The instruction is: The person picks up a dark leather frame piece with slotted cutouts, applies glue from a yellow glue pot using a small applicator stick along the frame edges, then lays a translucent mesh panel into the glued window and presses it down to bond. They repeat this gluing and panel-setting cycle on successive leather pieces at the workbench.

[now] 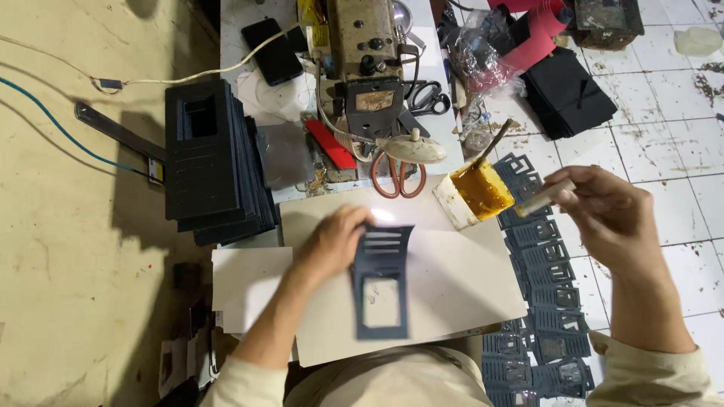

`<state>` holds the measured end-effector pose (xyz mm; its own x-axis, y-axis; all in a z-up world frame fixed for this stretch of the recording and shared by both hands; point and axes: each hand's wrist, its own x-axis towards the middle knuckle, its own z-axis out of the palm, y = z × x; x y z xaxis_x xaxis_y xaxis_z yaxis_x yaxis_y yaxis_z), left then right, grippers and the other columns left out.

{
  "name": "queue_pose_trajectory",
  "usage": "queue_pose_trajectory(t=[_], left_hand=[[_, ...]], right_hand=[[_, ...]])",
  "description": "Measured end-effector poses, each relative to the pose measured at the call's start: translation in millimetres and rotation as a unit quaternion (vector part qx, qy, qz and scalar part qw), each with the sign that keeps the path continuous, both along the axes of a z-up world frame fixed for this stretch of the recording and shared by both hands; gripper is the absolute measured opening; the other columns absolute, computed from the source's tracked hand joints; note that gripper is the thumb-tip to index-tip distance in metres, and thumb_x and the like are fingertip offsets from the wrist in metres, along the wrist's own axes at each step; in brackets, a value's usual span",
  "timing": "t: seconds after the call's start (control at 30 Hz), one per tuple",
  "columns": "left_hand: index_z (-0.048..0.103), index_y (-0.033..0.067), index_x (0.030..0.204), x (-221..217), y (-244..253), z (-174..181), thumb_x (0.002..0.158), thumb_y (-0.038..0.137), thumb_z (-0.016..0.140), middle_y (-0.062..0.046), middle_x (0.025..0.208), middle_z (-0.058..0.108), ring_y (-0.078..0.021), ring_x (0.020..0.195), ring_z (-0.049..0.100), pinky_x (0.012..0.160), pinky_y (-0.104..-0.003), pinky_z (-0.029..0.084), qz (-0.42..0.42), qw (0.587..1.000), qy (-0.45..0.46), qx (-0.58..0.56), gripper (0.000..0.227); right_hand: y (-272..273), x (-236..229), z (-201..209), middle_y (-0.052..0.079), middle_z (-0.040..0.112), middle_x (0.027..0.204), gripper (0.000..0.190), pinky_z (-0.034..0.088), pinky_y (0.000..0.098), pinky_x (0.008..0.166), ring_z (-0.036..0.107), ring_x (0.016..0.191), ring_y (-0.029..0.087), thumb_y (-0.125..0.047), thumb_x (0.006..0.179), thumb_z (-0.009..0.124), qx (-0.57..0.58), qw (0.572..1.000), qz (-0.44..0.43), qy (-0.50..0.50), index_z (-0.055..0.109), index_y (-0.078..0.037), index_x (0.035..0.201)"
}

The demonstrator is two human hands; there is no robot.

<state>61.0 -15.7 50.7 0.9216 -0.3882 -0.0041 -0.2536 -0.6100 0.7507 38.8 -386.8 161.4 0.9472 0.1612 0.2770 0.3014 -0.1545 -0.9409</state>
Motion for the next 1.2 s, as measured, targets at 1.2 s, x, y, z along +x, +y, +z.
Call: queue_pose_trajectory(t=[1.2], left_hand=[[0.062,0.0024,0.134,-109.6,68.7,-17.5,0.089,0.020,0.073,-0.008,0.138,0.055,-0.0298,0.131,0.043,0.107,-0.049,0.031,0.107,0.978,-0.117,0.137,0.050]], right_hand=[[235.3,-16.0,-137.3,0.009,0.070,0.094,0.018,0.050,0.0256,0.066,0.060,0.074,0.011,-0.004,0.097,0.068,-0.174,0.977,0.083,0.088,0.068,-0.003,0.116]])
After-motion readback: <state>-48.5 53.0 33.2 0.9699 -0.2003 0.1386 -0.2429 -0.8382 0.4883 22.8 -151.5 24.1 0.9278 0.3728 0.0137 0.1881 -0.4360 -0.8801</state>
